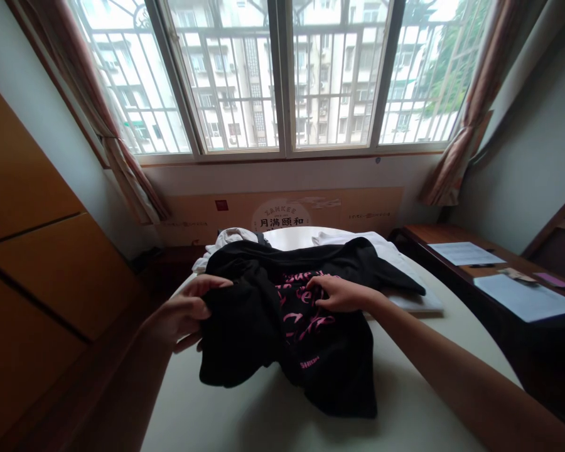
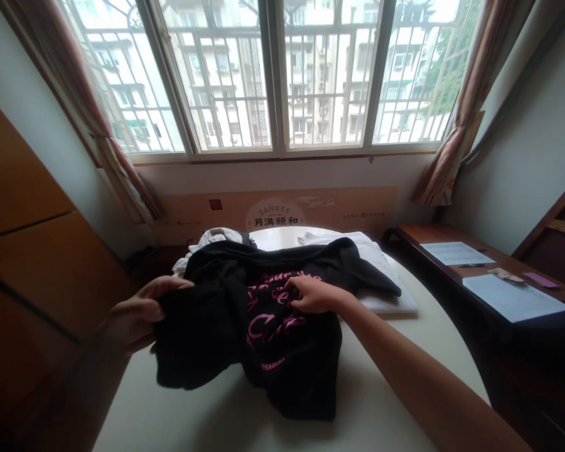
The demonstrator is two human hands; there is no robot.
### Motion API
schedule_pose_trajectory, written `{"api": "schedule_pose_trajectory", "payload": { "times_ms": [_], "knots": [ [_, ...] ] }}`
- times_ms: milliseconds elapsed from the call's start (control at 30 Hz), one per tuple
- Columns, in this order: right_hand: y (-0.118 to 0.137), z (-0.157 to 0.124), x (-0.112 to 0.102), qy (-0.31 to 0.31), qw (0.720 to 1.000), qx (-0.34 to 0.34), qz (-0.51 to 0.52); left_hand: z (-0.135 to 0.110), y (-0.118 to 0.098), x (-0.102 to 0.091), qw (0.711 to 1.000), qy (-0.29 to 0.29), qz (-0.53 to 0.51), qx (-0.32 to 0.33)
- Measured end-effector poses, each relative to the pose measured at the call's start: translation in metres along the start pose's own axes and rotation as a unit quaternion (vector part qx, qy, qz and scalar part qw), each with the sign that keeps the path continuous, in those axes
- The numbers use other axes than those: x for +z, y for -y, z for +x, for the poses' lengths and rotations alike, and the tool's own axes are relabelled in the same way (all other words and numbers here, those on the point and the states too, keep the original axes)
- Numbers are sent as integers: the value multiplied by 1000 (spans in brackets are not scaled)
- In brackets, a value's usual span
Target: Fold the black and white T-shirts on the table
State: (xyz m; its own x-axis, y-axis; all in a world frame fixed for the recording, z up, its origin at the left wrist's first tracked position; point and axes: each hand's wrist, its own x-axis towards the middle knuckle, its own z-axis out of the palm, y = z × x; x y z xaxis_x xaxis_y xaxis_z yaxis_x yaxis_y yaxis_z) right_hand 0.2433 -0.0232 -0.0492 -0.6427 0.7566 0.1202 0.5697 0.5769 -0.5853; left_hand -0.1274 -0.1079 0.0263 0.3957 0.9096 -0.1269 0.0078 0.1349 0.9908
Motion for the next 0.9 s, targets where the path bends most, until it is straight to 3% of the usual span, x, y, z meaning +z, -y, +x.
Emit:
{"api": "schedule_pose_trajectory", "payload": {
  "times_ms": [67,133,167,233,300,367,500,600,667,733,900],
  "knots": [
    [-4,2,-3,-26,999,14,22,-7,-2,-10,992,114,-14,-58],
    [-10,5,-5,-89,995,33,-3,-6,-9,-17,987,153,-22,-50],
    [-14,7,-5,-125,990,46,-41,-2,-14,-18,992,123,-19,-17],
    [-24,14,-5,-161,974,80,-136,15,-22,-14,997,2,25,69],
    [-35,22,-5,-138,963,115,-199,42,-26,-5,976,-88,161,114],
    [-45,34,-6,-102,962,129,-218,74,-23,5,923,-86,357,118],
    [-57,59,-13,-93,960,129,-230,139,-8,14,735,-15,671,100],
    [-69,77,-22,-85,956,150,-236,184,-4,4,608,-64,789,59],
    [-81,87,-27,-70,954,178,-230,212,-4,-8,568,-98,816,37],
    [-94,94,-29,-53,951,210,-220,236,-4,-22,568,-111,814,46],
    [-120,98,-29,-49,945,253,-202,264,-5,-63,621,-102,775,60]
  ]
}}
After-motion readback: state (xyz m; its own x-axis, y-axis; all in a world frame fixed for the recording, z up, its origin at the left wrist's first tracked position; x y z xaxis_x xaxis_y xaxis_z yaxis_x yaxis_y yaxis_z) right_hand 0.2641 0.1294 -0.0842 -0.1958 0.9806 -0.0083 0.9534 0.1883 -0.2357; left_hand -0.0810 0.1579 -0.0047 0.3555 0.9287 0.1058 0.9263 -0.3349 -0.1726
